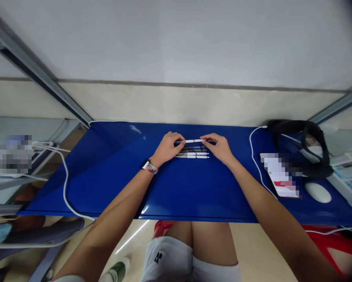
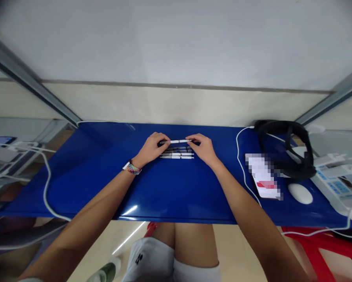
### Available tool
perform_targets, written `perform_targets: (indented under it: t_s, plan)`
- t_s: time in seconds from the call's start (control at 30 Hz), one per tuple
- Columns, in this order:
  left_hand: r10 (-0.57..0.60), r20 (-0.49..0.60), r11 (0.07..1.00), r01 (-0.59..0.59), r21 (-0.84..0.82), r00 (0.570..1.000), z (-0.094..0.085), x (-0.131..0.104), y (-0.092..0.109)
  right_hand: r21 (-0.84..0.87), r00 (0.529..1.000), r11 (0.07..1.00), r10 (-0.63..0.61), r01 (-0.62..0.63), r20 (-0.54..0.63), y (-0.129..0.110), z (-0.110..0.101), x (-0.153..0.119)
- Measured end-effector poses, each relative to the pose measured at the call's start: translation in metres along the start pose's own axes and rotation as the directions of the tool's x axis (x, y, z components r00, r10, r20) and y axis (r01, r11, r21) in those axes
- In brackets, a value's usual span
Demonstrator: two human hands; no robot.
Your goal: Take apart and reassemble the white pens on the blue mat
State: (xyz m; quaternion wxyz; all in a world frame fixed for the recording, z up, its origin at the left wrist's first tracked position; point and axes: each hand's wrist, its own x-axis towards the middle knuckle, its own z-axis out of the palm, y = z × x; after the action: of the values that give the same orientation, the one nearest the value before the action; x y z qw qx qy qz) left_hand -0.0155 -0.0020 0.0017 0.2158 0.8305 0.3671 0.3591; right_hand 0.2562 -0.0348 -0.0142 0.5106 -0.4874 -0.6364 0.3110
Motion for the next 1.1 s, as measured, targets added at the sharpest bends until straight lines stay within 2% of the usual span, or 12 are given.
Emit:
perform_targets:
  t_s: [0.13, 0.3, 0.63, 0.9, 1.1]
  plan:
    - [-0.005, 0.021, 1.000, 0.005, 0.005, 1.000, 0.004, 0.000, -0.007, -0.046, 0.998, 0.998, -0.033, 0.035, 0.048, 0.002, -0.001, 0.000]
    - [-0.013, 0.042, 1.000, 0.012, 0.006, 0.999, 0.006, -0.001, -0.011, -0.181, 0.990, 0.977, -0.094, 0.111, 0.104, 0.004, -0.002, 0.000]
    - [0.002, 0.054, 0.999, -0.004, 0.033, 0.999, 0.007, -0.001, -0.012, -0.269, 0.987, 0.952, -0.118, 0.143, 0.105, 0.007, -0.004, 0.000]
    - [-0.033, 0.111, 0.995, 0.021, 0.102, 0.993, 0.001, -0.001, -0.003, -0.393, 0.979, 0.900, -0.143, 0.189, 0.144, 0.003, -0.005, -0.001]
    - [-0.006, 0.114, 0.997, -0.003, 0.076, 0.993, 0.001, -0.001, -0.003, -0.418, 0.974, 0.882, -0.167, 0.218, 0.156, 0.001, -0.006, -0.002]
